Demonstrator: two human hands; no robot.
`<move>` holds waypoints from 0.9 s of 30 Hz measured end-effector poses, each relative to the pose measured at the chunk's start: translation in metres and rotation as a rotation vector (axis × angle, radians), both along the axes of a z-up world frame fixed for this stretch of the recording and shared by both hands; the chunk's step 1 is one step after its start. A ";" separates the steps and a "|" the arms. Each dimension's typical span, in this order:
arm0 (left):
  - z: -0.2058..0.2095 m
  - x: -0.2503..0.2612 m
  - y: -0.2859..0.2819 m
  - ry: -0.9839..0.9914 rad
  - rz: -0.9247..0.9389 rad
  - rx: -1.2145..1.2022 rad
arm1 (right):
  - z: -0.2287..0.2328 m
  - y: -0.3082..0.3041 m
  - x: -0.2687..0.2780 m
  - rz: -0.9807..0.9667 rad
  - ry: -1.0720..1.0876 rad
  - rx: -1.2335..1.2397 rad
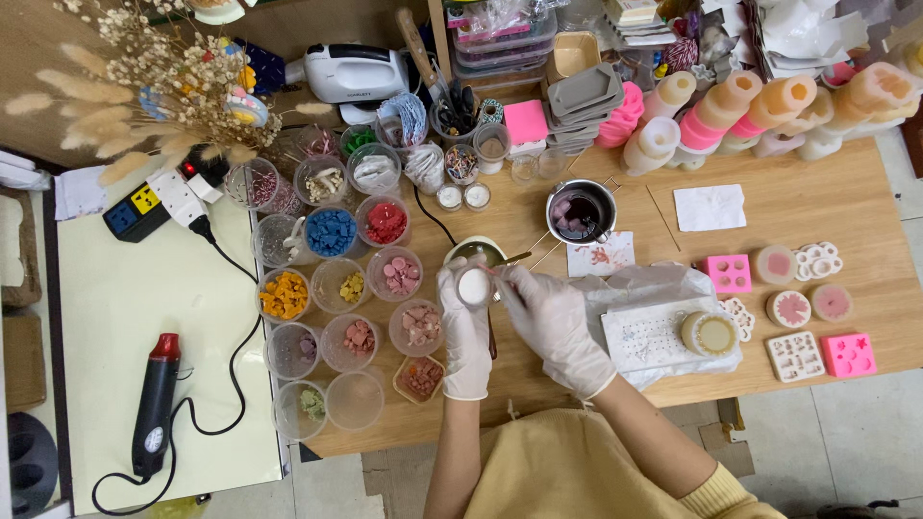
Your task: The person prepares candle components by selecting wax pieces from containers, melting them in a small pot, and pouring the liquid wax into a mold using a spoon.
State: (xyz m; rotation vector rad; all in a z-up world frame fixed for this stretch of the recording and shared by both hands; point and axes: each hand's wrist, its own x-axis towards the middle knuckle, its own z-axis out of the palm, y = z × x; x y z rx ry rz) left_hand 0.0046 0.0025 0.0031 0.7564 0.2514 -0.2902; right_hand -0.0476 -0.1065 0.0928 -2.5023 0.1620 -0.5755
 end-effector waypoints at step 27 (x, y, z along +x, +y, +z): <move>-0.006 0.018 0.011 0.065 -0.028 -0.018 | -0.012 -0.020 -0.007 0.123 0.070 0.042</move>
